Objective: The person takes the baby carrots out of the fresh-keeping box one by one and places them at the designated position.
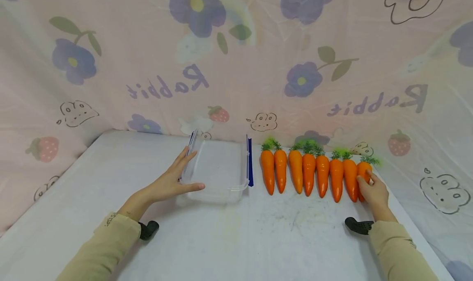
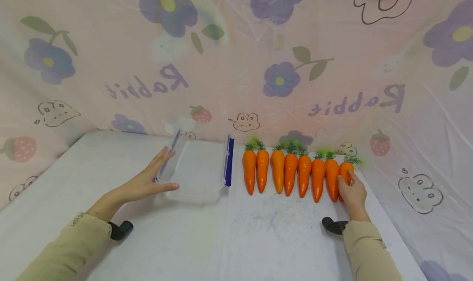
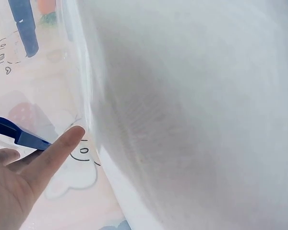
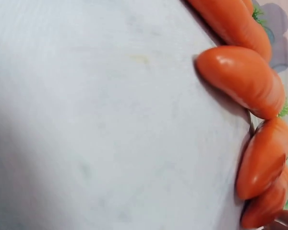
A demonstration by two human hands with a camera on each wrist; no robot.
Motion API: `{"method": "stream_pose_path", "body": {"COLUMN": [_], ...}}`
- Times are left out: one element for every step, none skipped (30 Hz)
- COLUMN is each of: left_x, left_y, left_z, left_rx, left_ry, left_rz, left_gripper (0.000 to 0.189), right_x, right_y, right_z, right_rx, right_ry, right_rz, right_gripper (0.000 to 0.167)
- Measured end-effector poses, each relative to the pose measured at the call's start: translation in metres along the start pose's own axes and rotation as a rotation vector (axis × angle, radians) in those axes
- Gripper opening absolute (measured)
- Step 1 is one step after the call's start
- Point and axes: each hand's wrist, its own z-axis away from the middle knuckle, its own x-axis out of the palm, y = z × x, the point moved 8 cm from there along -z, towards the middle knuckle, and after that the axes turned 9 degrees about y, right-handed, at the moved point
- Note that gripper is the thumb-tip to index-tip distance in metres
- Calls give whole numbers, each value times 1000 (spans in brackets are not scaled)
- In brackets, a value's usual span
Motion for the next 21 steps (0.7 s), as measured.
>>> {"method": "stream_pose_path", "body": {"left_x": [0, 0, 0, 0, 0, 0, 0, -1, -1, -1, -2, -3, -3, -4, -5, -6, -7, -9, -11, -14, -16], "left_y": [0, 0, -1, 0, 0, 1, 1, 1, 1, 0, 0, -1, -2, -2, -2, -3, -4, -5, -6, -7, -8], "left_z": [0, 1, 1, 2, 2, 3, 3, 3, 3, 3, 4, 4, 4, 5, 6, 7, 8, 9, 11, 12, 13], "left_rx": [-2, -2, -1, 0, 5, 10, 12, 18, 22, 26, 29, 29, 30, 34, 36, 38, 40, 39, 37, 35, 32], "left_ry": [0, -1, -1, -2, -4, -6, -7, -8, -8, -9, -8, -6, -3, -1, 1, 3, 7, 12, 19, 27, 36], "left_rz": [0, 0, -2, -3, -4, -8, -13, -19, -27, -32, -37, -42, -46, -49, -47, -46, -51, -53, -51, -51, -51], "left_gripper": [104, 104, 104, 104, 104, 104, 104, 105, 105, 105, 105, 105, 105, 104, 103, 102, 101, 99, 97, 95, 92], "right_x": [0, 0, 1, 1, 1, 0, 0, -1, -1, -1, -2, -1, -1, -1, 0, 1, 1, 2, 3, 4, 6], "right_y": [-1, -3, -5, -8, -10, -14, -18, -22, -26, -30, -35, -39, -44, -48, -52, -55, -59, -63, -68, -72, -77], "right_z": [1, 1, 2, 4, 5, 7, 8, 10, 12, 14, 16, 19, 21, 23, 25, 27, 30, 32, 34, 37, 40], "right_rx": [-7, -18, -28, -38, -52, -69, -90, -112, -137, -164, -189, -210, -227, -242, -254, -260, -267, -274, -286, -296, -302], "right_ry": [1, 8, 15, 26, 42, 63, 85, 107, 129, 152, 171, 184, 194, 205, 214, 219, 222, 224, 231, 227, 218], "right_rz": [5, 6, 6, 5, 4, -3, -12, -22, -31, -40, -51, -64, -81, -98, -112, -127, -141, -156, -171, -182, -188], "right_gripper": [67, 68, 68, 67, 67, 66, 64, 63, 61, 59, 57, 56, 55, 54, 53, 53, 52, 51, 50, 50, 50]}}
